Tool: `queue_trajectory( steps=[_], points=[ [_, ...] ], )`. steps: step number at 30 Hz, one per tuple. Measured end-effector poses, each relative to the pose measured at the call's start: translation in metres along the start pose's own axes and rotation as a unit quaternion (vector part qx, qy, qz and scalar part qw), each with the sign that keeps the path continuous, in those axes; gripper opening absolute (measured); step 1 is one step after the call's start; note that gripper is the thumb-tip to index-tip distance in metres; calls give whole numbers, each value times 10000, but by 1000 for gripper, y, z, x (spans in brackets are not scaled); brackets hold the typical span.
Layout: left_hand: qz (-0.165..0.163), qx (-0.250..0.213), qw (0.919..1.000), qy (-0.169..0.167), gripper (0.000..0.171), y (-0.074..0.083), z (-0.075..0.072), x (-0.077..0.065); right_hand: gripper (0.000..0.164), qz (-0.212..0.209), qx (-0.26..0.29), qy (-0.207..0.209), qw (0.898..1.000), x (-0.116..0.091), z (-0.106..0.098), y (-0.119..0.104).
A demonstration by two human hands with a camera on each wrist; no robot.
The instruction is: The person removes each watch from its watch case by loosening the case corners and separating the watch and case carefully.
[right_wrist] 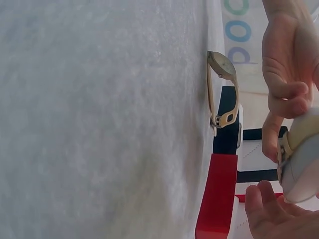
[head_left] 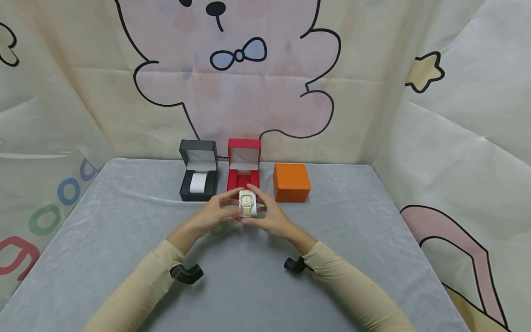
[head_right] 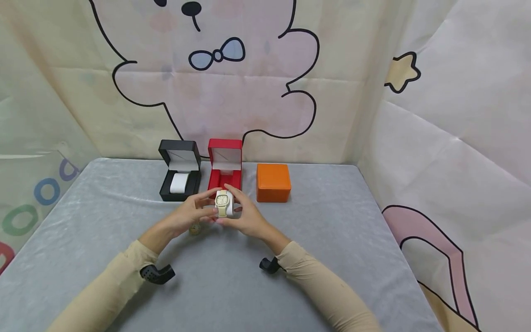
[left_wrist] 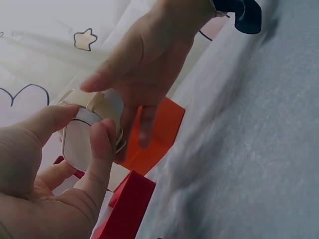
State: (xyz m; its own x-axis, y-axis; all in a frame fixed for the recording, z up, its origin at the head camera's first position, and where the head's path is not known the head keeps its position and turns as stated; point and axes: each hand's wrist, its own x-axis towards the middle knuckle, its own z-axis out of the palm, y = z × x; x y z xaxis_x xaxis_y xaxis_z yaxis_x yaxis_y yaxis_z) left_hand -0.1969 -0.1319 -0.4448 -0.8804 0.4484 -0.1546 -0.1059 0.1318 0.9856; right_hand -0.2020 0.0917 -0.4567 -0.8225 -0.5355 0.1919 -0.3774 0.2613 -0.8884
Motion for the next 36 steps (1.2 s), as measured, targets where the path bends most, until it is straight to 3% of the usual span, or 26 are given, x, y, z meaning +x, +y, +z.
queue_trajectory(
  steps=[4,12,25,36],
  points=[
    [65,39,10000,-20,71,0,2,-2,89,1,13,164,9999,0,5,2],
    [138,-10,9999,-47,72,-1,5,-3,80,38,-94,304,9995,-9,3,-37],
    [123,444,9989,67,75,0,5,-7,74,-114,-143,267,9995,-9,5,-40],
    [321,544,9979,-132,74,1,-1,-6,71,-175,48,6,9998,-7,2,-41]
  ],
)
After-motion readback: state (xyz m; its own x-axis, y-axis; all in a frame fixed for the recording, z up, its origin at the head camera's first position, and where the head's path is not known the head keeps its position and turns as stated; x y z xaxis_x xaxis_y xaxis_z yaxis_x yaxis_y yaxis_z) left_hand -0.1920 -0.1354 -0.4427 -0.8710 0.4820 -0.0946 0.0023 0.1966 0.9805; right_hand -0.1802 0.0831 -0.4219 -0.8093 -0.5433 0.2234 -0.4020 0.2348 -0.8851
